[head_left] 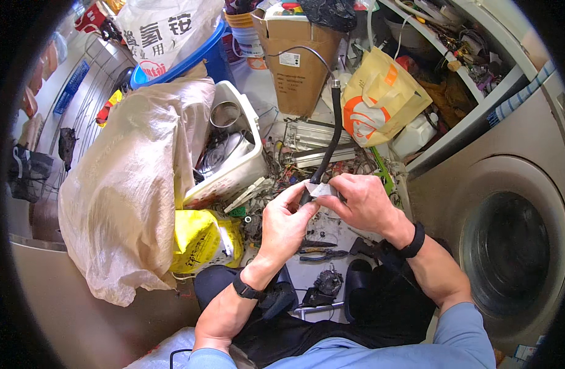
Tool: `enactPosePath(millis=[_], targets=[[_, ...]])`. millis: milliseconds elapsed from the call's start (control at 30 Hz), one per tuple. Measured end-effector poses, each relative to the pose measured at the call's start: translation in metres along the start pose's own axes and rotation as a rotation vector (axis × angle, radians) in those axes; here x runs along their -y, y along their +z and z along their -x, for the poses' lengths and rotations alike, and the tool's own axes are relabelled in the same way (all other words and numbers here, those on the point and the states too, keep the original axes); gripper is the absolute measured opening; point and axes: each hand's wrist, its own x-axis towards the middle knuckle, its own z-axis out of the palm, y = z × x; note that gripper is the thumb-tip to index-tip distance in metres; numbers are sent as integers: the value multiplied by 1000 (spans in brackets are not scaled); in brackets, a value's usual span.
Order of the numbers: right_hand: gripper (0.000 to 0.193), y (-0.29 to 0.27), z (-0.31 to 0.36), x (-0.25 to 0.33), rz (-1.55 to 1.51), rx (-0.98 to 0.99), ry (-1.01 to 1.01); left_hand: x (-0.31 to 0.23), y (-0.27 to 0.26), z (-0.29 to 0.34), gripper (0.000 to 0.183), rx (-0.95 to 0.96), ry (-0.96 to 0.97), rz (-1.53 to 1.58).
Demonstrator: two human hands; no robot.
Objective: The recorder is repairing or assembling a small mechanical or electronic component, using a screwdriver to open a casing and then working with a hose and clamp.
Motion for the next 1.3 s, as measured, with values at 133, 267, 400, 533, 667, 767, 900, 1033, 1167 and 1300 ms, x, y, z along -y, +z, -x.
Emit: enactPosePath(millis=[133, 267, 400, 533, 667, 767, 900, 1033, 1167, 1300], targets=[[34, 0, 4, -3, 66, -45, 94, -11, 3, 3, 47, -34, -68, -93], [32, -1, 6, -11, -9, -76, 131, -12, 5, 5, 47, -15, -65, -178], [34, -8, -2, -22, -729, 249, 509, -15, 7, 7, 50, 45, -232, 55], [32, -10, 9, -19, -453, 184, 236, -20, 7, 7, 52, 108, -247, 201], [31, -8, 13, -17, -319, 139, 21, -16, 6, 7, 51, 140, -222, 157], [32, -14, 10, -12, -255, 130, 5, -20, 5, 11, 51, 135, -225, 92], [36, -11, 8, -12, -217, 64, -25, -26, 4, 10, 44, 210, -239, 142], [36, -13, 8, -14, -189, 64, -48, -33, 8, 12, 29, 254, -202, 96], [34, -16, 4, -17, -61, -11, -85, -27, 7, 10, 23, 254, -182, 47], [34, -16, 0, -16, -38, -78, -104, -28, 14, 11, 28, 173, -132, -46]])
